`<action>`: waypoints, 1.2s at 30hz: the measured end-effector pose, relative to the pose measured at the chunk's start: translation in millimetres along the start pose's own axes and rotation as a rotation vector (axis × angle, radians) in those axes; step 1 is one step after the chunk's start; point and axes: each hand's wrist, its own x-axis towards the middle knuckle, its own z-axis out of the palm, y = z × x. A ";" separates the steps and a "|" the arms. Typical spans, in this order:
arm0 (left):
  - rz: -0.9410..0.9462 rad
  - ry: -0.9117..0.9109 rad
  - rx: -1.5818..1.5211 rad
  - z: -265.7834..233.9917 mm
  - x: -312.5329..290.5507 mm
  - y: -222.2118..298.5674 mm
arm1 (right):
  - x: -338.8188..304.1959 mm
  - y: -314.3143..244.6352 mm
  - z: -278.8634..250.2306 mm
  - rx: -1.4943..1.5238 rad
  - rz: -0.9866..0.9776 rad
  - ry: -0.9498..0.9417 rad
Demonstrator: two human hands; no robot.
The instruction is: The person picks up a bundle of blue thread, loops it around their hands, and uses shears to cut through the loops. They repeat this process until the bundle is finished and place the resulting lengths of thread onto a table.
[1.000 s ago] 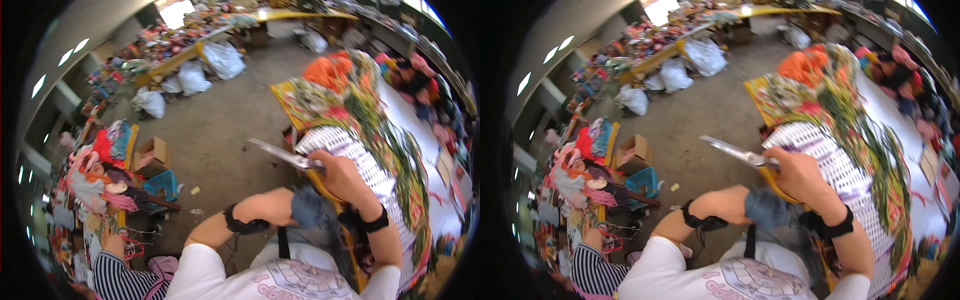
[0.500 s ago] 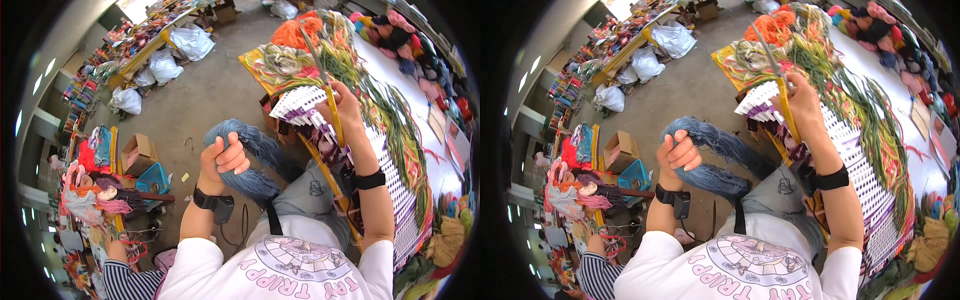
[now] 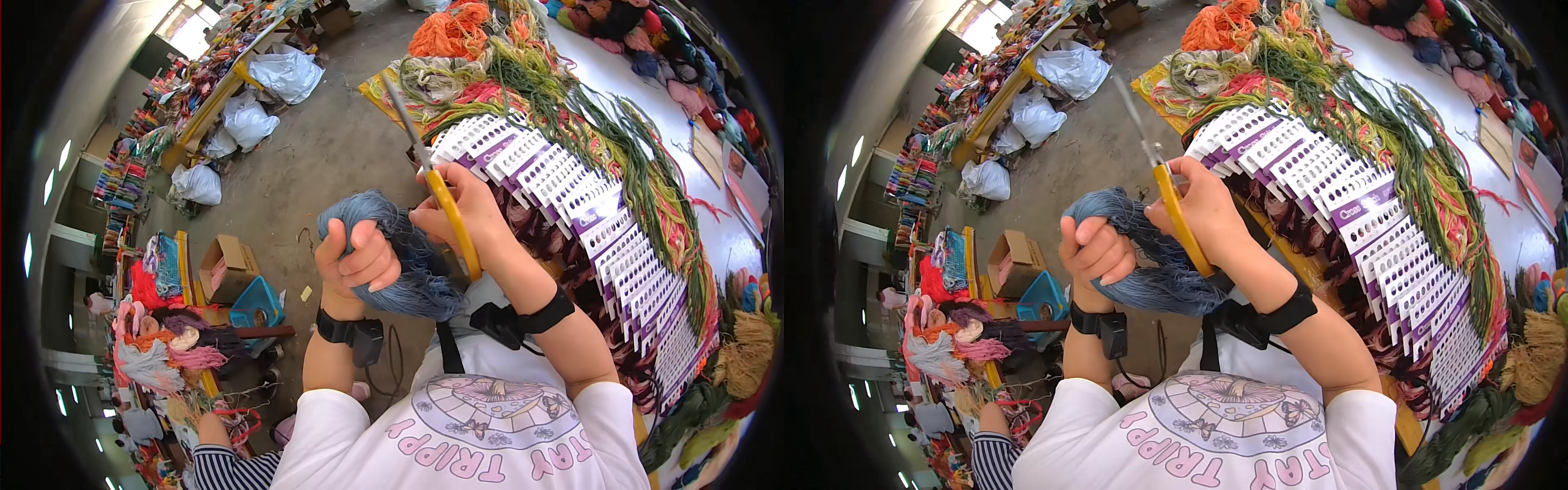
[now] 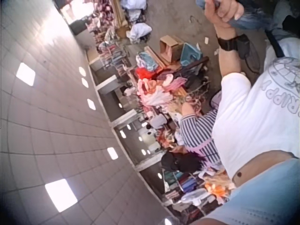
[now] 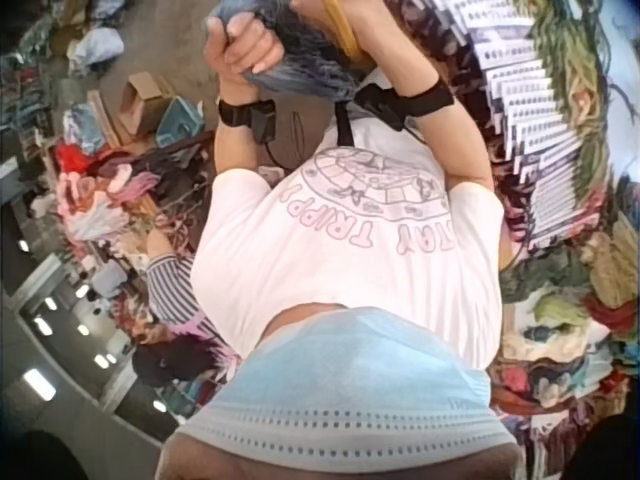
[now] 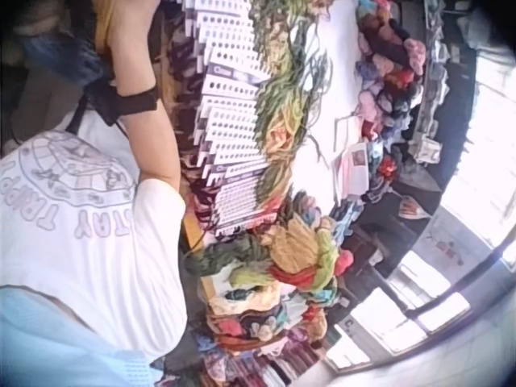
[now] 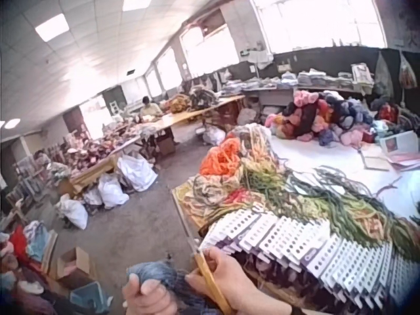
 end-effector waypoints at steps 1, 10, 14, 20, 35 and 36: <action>-0.003 0.001 -0.002 0.6 1.3 -0.4 | -2.1 -3.2 0.3 0.002 0.002 0.003; 0.063 0.043 -0.106 11.7 5.0 -6.6 | 4.2 16.1 -1.8 -0.061 -0.193 0.117; 0.243 -0.060 -0.212 14.0 -1.4 0.7 | -0.6 9.1 -20.3 0.029 -0.121 0.203; 0.482 0.009 -0.234 24.5 -5.7 24.8 | -18.6 17.1 -45.5 0.037 -0.210 0.454; 0.538 0.127 0.257 20.1 -53.7 114.9 | -56.7 19.7 -114.9 -0.212 -0.382 1.008; 0.624 0.179 0.275 23.1 -60.1 124.3 | -61.6 11.9 -114.7 -0.105 -0.286 0.994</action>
